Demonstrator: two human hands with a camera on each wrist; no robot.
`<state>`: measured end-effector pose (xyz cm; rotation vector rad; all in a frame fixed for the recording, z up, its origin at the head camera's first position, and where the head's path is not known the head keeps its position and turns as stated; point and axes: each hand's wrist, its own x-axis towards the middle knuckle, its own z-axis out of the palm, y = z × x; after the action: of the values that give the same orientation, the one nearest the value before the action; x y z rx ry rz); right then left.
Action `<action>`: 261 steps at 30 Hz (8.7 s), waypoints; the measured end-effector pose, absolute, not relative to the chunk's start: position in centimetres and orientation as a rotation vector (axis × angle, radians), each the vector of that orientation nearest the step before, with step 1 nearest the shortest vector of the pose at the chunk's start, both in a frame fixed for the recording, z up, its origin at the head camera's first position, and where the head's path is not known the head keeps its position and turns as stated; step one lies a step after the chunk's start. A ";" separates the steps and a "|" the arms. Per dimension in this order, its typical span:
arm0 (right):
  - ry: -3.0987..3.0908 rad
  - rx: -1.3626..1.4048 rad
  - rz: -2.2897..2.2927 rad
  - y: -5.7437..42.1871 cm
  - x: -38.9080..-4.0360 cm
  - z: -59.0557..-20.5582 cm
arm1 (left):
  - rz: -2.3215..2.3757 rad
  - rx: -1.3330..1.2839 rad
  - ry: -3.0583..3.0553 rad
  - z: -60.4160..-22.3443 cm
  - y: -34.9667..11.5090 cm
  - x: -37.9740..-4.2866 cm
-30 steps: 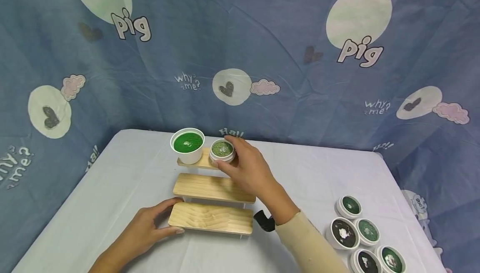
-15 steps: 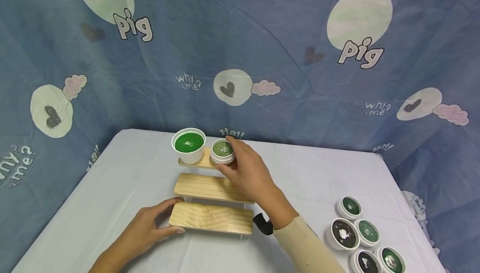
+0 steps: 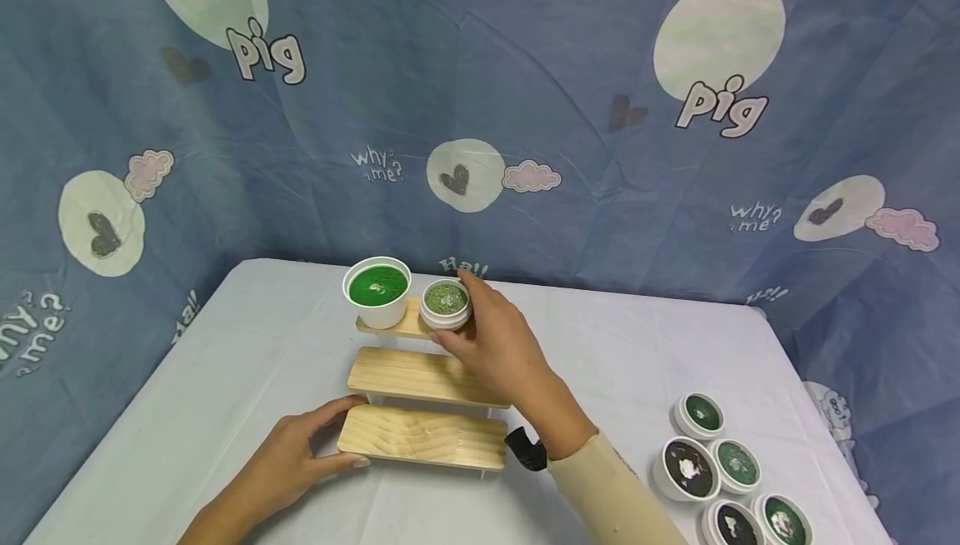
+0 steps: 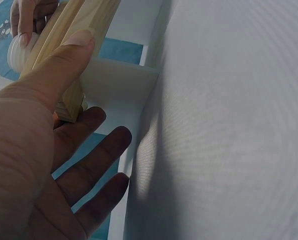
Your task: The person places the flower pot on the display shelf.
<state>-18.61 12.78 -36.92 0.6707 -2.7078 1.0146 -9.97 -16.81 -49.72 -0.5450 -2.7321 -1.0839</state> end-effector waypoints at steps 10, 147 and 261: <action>-2.673 0.667 0.996 12.5 -18.6 -37.0 | -1.079 -0.552 -2.723 -49.7 -16.8 -10.0; -3.188 0.133 0.420 43.4 -6.4 -44.3 | -1.103 -0.536 -2.757 -49.6 -16.4 -10.1; -2.781 0.719 0.963 20.0 -19.0 -34.7 | -1.037 -0.553 -2.718 -49.8 -16.7 -10.0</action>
<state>-18.97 19.95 -34.67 0.7193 -2.7811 0.9635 -10.00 -16.69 -49.76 -0.5534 -2.7183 -1.0367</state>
